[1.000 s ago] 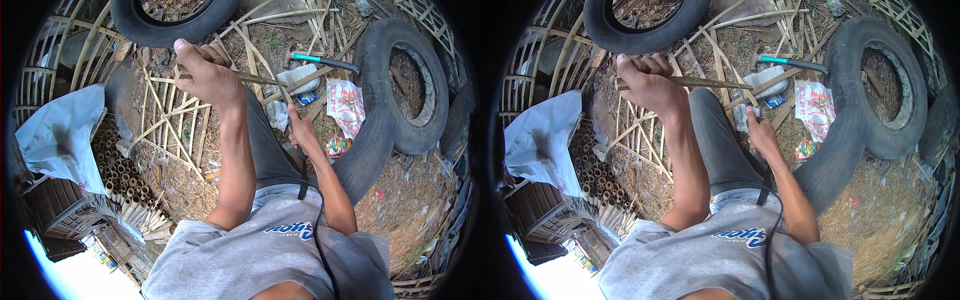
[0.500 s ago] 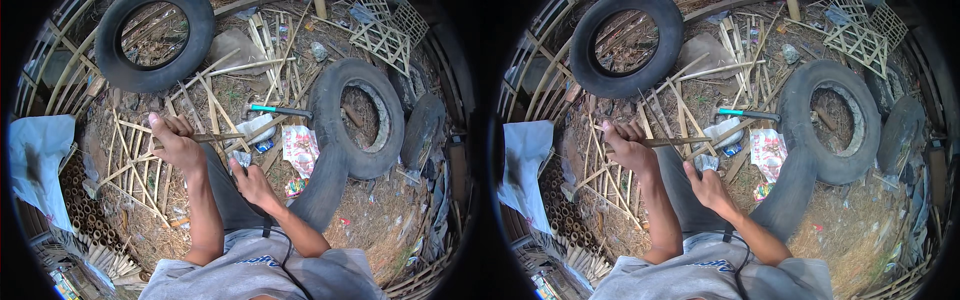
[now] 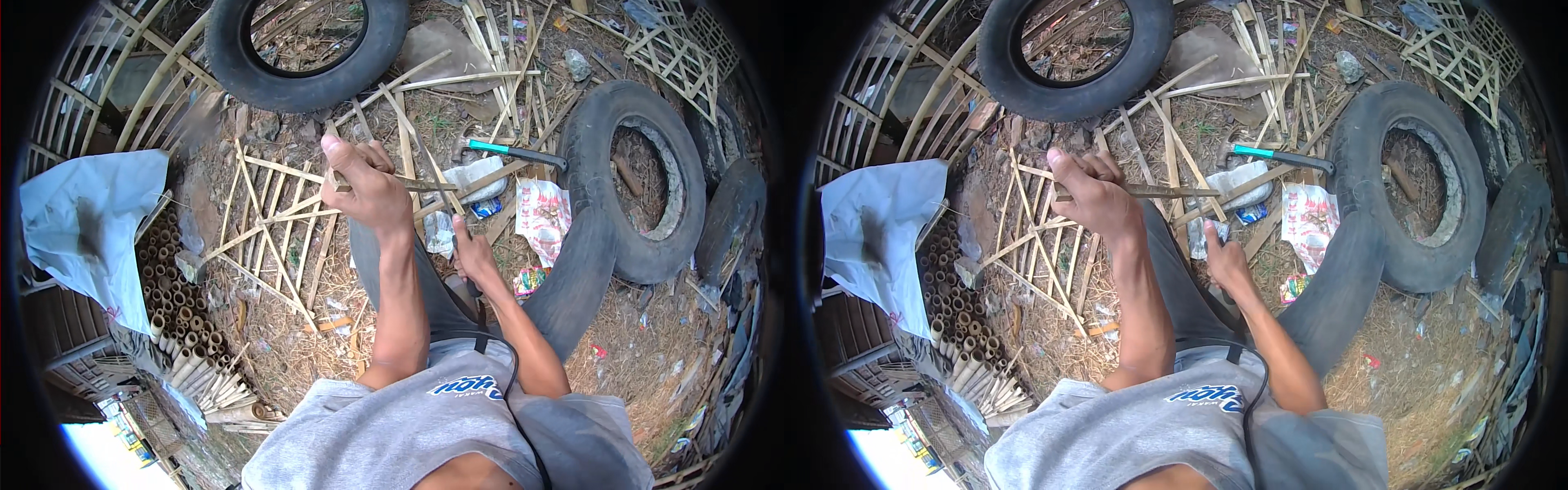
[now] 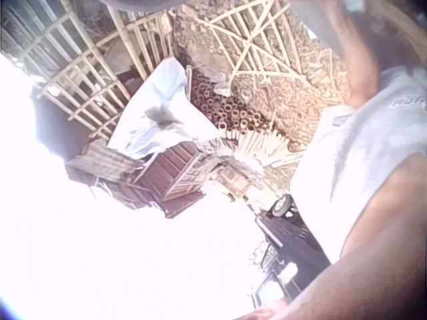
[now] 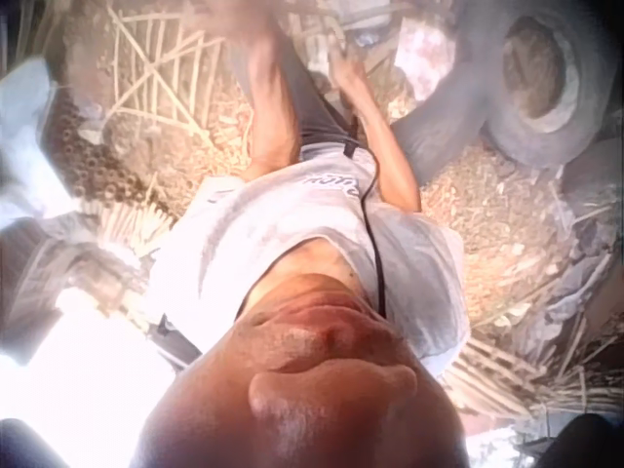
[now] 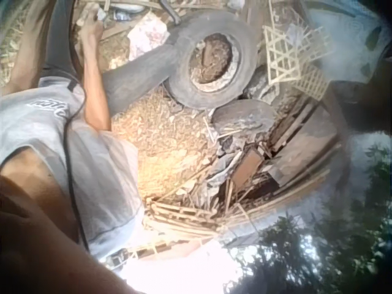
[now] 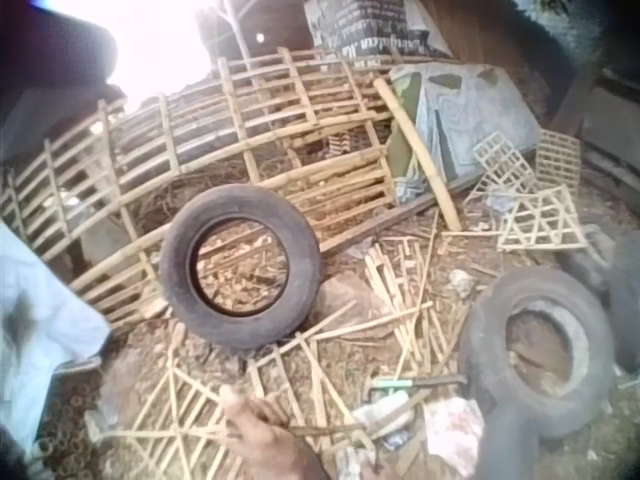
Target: The person shaves a thin strip of wood using a large knife while sitting on the ground, then begins assembling a wooden lattice frame by joining strips together.
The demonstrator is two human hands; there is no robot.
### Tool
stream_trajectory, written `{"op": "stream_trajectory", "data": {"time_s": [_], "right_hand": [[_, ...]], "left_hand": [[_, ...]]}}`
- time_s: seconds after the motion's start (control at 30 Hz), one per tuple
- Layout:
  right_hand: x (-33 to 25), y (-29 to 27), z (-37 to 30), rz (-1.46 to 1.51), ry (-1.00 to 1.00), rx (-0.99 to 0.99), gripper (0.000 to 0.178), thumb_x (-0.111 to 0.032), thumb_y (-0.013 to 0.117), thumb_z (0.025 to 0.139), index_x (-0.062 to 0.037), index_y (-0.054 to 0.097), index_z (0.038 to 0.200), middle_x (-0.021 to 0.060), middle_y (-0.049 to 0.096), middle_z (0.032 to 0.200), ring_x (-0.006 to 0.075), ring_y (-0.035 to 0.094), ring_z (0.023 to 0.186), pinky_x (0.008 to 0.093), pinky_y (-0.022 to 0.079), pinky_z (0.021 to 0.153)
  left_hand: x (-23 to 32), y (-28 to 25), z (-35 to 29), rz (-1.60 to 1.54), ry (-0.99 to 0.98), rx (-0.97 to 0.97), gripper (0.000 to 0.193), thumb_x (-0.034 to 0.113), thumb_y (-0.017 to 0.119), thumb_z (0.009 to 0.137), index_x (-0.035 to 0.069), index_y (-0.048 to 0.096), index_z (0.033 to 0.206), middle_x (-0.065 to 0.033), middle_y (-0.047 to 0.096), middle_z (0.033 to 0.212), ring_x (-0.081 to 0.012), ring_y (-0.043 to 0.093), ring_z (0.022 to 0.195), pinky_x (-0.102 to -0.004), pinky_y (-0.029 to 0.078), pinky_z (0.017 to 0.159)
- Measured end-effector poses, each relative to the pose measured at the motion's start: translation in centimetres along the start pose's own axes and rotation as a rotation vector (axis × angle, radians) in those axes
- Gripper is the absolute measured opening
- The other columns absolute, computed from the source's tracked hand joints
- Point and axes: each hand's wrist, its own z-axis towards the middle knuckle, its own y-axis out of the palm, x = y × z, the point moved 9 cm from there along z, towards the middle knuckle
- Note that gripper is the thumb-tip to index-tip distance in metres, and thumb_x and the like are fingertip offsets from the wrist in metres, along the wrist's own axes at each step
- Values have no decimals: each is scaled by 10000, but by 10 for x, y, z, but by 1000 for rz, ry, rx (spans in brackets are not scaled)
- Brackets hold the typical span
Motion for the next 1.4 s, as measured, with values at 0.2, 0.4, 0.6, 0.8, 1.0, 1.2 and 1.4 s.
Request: {"op": "stream_trajectory", "data": {"time_s": [0.2, 0.4, 0.6, 0.8, 1.0, 1.2, 1.4], "right_hand": [[-59, 18, -43, 49, -361, -124, 743, -705, 441, 944, -68, 466, 562, 18, 420, 465, 135, 424, 369, 317, 359, 365], [-27, 14, -13, 102, -14, -109, 734, -710, 456, 937, -68, 452, 582, -12, 372, 468, 120, 368, 363, 301, 307, 363], [-37, 17, -18, -41, -515, 90, 713, -670, 410, 976, -73, 439, 589, -4, 386, 469, 113, 392, 376, 296, 318, 368], [-46, 32, -38, -57, -334, -58, 772, -632, 428, 982, 38, 603, 643, 138, 531, 498, 261, 581, 495, 423, 468, 535], [-1, 17, -11, -209, -3, -70, 707, -605, 441, 987, 34, 653, 771, 165, 571, 550, 275, 626, 601, 453, 486, 647], [-33, 33, -38, -186, -297, -62, 784, -653, 413, 971, 56, 657, 743, 240, 597, 579, 417, 672, 700, 482, 508, 700], [-29, 46, -36, -236, -191, -142, 816, -650, 410, 972, 98, 666, 772, 306, 608, 639, 481, 668, 768, 514, 504, 720]], "left_hand": [[5, -7, 1, 86, 34, -8, 512, 297, 451, 1075, 111, 316, 619, 27, 304, 480, -60, 237, 411, -263, 193, 407], [15, -11, 14, 16, 95, -19, 493, 282, 439, 1078, 123, 314, 629, 31, 282, 482, -62, 209, 415, -263, 188, 402], [5, -29, 6, -6, 27, 24, 488, 310, 448, 1068, 131, 302, 638, 34, 270, 481, -70, 202, 413, -268, 194, 406], [21, -44, -7, -9, 77, 77, 456, 260, 370, 1070, 173, 253, 637, 61, 179, 481, -66, 103, 406, -263, 130, 363], [6, -73, -10, 2, -19, 243, 455, 286, 387, 1065, 166, 236, 653, 53, 175, 524, -68, 109, 454, -258, 146, 430], [11, -63, -10, 2, 35, 220, 454, 276, 392, 1068, 172, 234, 655, 59, 163, 550, -68, 118, 460, -263, 141, 431], [16, -76, 7, -8, 28, 298, 481, 239, 405, 1069, 178, 233, 624, 61, 164, 517, -68, 102, 440, -272, 127, 403]]}}
